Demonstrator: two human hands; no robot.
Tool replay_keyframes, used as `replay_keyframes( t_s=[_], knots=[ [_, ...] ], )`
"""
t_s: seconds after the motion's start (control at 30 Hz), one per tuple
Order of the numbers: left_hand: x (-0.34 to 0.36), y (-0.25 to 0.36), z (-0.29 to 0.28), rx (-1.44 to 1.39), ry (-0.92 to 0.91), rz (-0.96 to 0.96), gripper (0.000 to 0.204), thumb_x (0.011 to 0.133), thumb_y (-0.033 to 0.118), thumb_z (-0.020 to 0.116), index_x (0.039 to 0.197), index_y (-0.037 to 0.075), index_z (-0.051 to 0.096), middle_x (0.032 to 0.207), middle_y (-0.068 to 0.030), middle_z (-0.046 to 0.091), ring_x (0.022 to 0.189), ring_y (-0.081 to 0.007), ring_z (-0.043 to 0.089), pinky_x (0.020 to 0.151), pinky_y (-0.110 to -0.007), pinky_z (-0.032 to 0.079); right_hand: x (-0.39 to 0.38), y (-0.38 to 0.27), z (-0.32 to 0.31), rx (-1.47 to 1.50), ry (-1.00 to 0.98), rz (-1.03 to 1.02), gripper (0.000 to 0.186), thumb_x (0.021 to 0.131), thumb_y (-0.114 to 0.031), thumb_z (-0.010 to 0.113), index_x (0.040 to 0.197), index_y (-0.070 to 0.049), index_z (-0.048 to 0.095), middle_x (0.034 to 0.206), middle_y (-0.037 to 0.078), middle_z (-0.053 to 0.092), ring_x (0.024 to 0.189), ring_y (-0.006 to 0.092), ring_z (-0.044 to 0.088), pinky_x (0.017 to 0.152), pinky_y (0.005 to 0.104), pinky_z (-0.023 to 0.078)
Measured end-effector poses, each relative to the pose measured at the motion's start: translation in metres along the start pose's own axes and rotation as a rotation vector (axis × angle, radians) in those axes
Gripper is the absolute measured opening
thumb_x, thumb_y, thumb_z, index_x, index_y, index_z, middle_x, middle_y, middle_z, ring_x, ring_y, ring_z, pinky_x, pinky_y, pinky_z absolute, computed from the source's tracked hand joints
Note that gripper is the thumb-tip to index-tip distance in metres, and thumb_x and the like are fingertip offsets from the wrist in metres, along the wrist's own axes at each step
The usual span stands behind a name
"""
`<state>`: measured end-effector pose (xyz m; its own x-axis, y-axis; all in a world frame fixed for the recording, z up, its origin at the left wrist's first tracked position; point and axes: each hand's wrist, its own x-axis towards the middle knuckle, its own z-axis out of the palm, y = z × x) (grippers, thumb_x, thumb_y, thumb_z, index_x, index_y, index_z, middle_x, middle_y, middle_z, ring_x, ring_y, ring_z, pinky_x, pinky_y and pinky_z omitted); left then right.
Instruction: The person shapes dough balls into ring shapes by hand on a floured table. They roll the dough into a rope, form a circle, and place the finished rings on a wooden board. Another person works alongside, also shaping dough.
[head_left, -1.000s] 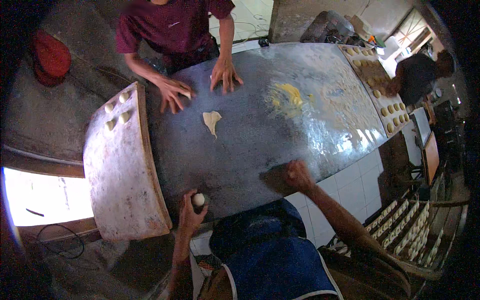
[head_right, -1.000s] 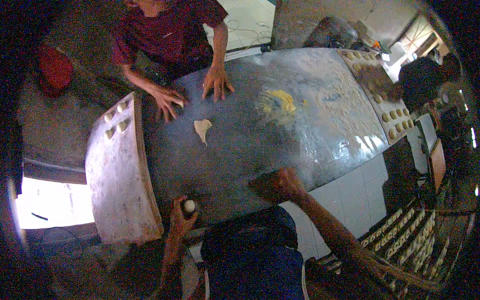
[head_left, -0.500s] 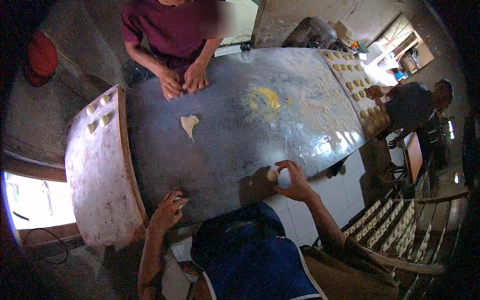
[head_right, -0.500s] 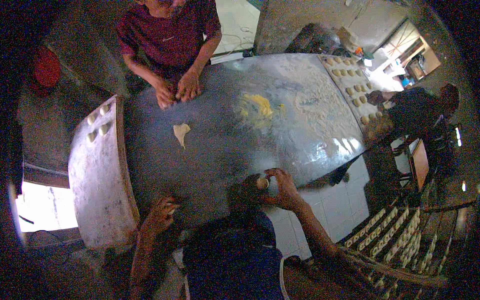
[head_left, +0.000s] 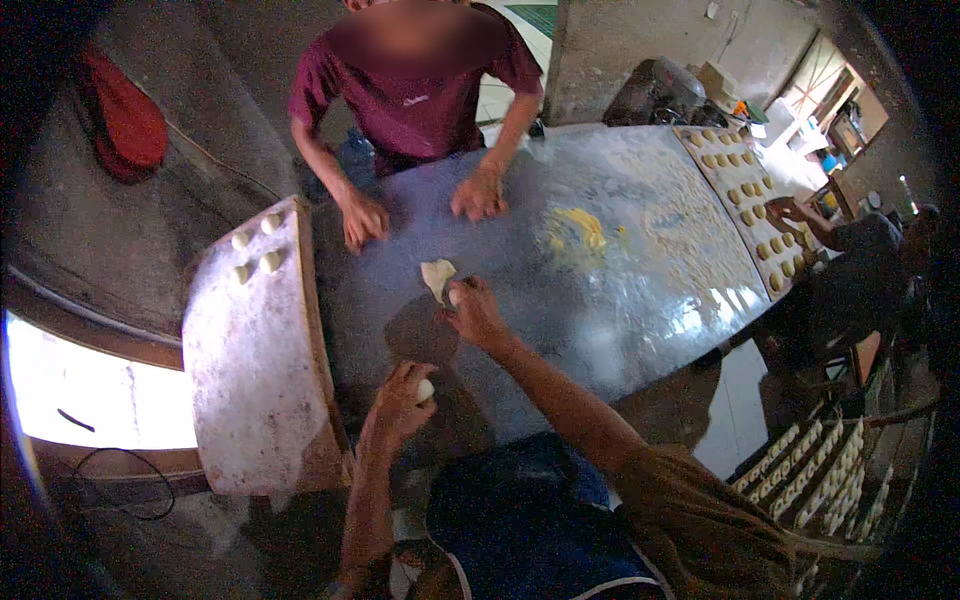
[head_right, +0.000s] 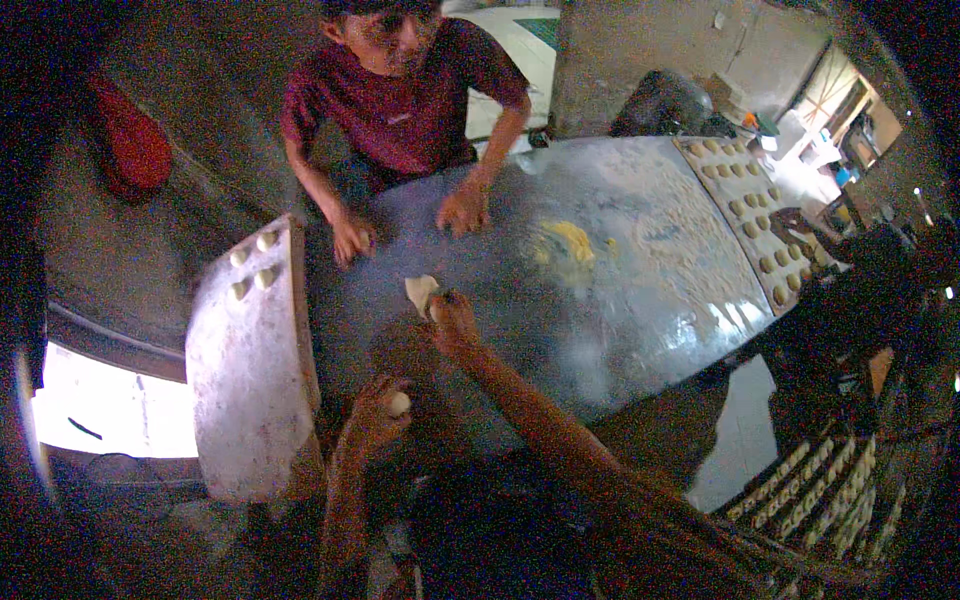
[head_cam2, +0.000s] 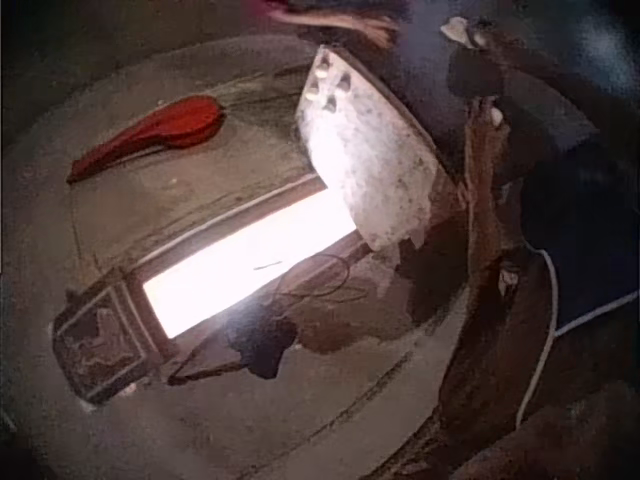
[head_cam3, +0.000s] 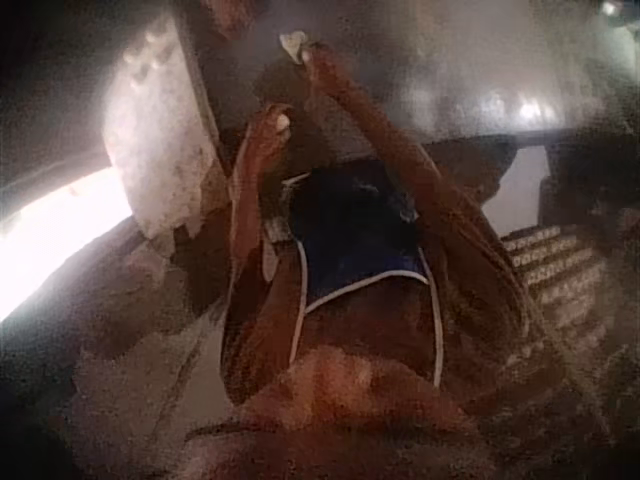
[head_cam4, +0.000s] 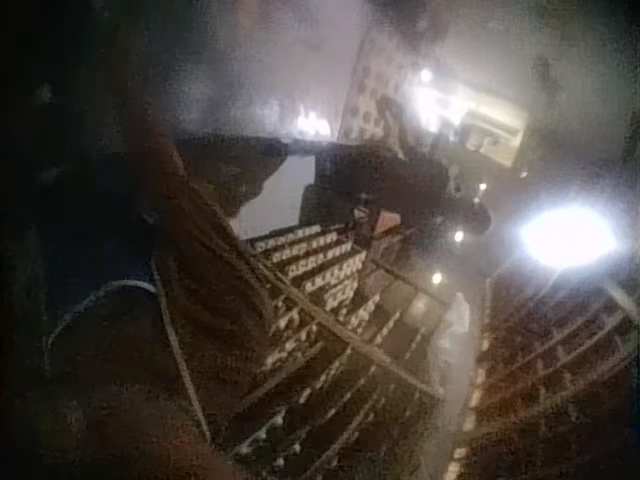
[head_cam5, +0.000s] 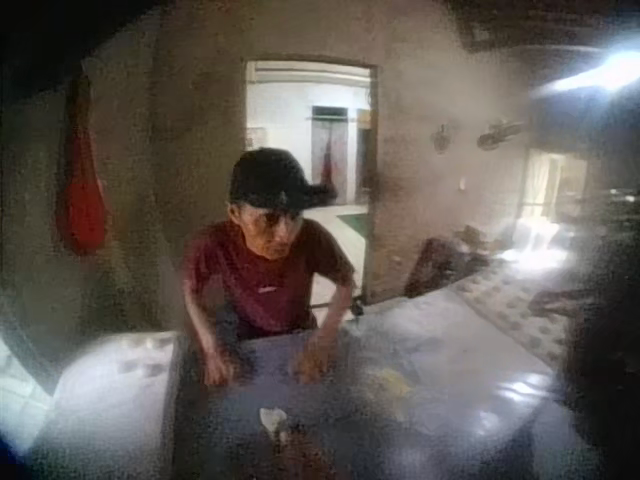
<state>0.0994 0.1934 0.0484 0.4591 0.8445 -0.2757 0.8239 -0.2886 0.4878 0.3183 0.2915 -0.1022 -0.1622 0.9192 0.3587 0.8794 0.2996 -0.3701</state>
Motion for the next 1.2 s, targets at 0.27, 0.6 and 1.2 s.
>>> replay_keyframes(
  t_s=[0.27, 0.6, 1.2],
  knots=[
    [0.098, -0.022, 0.002, 0.080, -0.027, -0.017, 0.081, 0.080, 0.009, 0.073, 0.152, 0.014, 0.036, 0.121, -0.0201, 0.065, 0.110, -0.0380, 0.065, 0.093, -0.047, 0.054, 0.018, 0.018, 0.059, -0.339, 0.101, -0.068, 0.035, 0.091, -0.017, 0.063, 0.120, 0.003, 0.060, 0.113, 0.020, 0.063, 0.112, 0.0406, 0.057, 0.095, 0.0536, 0.045],
    [0.132, -0.034, 0.029, 0.248, -0.047, 0.037, 0.092, 0.082, -0.001, 0.066, 0.160, 0.019, 0.022, 0.109, -0.0218, 0.070, 0.094, -0.0394, 0.070, 0.077, -0.048, 0.058, -0.102, -0.017, -0.108, 0.497, -0.457, 0.244, 0.030, 0.089, -0.021, 0.069, 0.116, -0.008, 0.064, 0.118, 0.017, 0.066, 0.101, 0.0385, 0.064, 0.079, 0.0497, 0.051],
    [-0.008, -0.112, 0.210, -0.560, 0.487, -0.037, 0.023, 0.091, 0.014, 0.067, 0.100, 0.003, 0.048, 0.089, -0.0120, 0.051, 0.082, -0.0304, 0.053, 0.078, -0.044, 0.045, -0.201, 0.054, -0.090, 0.247, -0.694, 0.041, 0.052, 0.087, -0.046, 0.064, 0.111, -0.001, 0.057, 0.112, 0.019, 0.054, 0.105, 0.0375, 0.052, 0.098, 0.0508, 0.038]
  ],
)
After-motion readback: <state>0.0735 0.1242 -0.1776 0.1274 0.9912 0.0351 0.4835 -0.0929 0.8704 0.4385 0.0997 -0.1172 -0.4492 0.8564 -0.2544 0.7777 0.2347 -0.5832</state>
